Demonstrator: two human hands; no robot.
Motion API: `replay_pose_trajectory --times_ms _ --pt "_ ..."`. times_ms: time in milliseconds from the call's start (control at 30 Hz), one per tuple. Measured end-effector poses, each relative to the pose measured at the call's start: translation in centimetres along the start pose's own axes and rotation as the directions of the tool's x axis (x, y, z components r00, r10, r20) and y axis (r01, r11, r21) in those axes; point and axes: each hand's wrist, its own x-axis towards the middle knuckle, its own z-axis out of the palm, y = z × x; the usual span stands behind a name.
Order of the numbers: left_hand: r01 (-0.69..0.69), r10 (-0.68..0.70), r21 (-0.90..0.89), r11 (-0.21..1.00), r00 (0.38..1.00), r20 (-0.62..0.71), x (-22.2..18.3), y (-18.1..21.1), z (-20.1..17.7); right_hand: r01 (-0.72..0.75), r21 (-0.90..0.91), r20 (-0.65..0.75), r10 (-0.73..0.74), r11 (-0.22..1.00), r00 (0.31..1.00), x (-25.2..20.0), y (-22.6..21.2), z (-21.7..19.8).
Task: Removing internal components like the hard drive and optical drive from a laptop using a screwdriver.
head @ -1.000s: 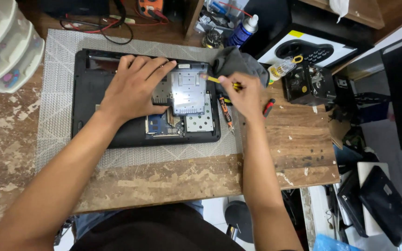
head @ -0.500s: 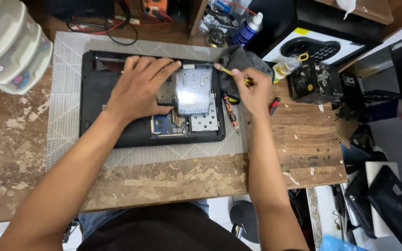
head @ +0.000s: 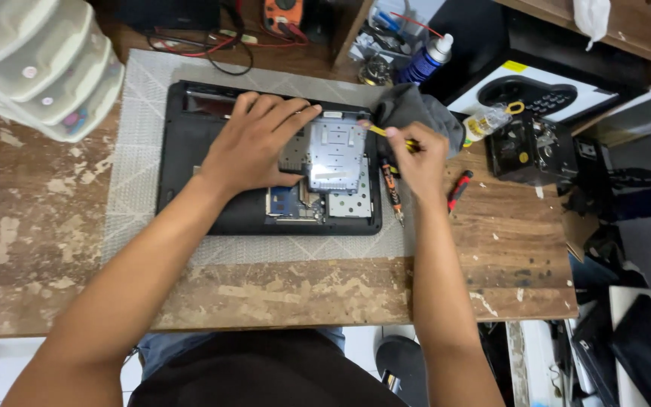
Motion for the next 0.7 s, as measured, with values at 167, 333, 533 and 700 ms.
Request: replay_pose_trajectory --times_ms 167,333,533,700 --pt "0.020 -0.020 0.002 1.000 1.000 0.014 -0.1 -0.1 0.0 0.004 -0.038 -0.064 -0.006 0.999 0.998 0.1 0.2 -0.9" --pt "0.014 -0.015 0.018 1.000 1.000 0.024 0.2 0.1 -0.4 0.034 0.000 -0.060 -0.034 0.999 0.998 -0.1 -0.7 0.7" --pt "0.037 -0.036 -0.019 0.999 0.997 0.070 0.1 0.0 -0.6 -0.025 -0.029 -0.076 0.023 0.999 0.997 -0.1 0.3 0.8" --pt "0.051 -0.048 -0.042 0.998 0.996 0.073 0.0 0.0 -0.1 -0.066 -0.039 -0.140 0.060 0.997 0.988 -0.2 -0.1 0.3"
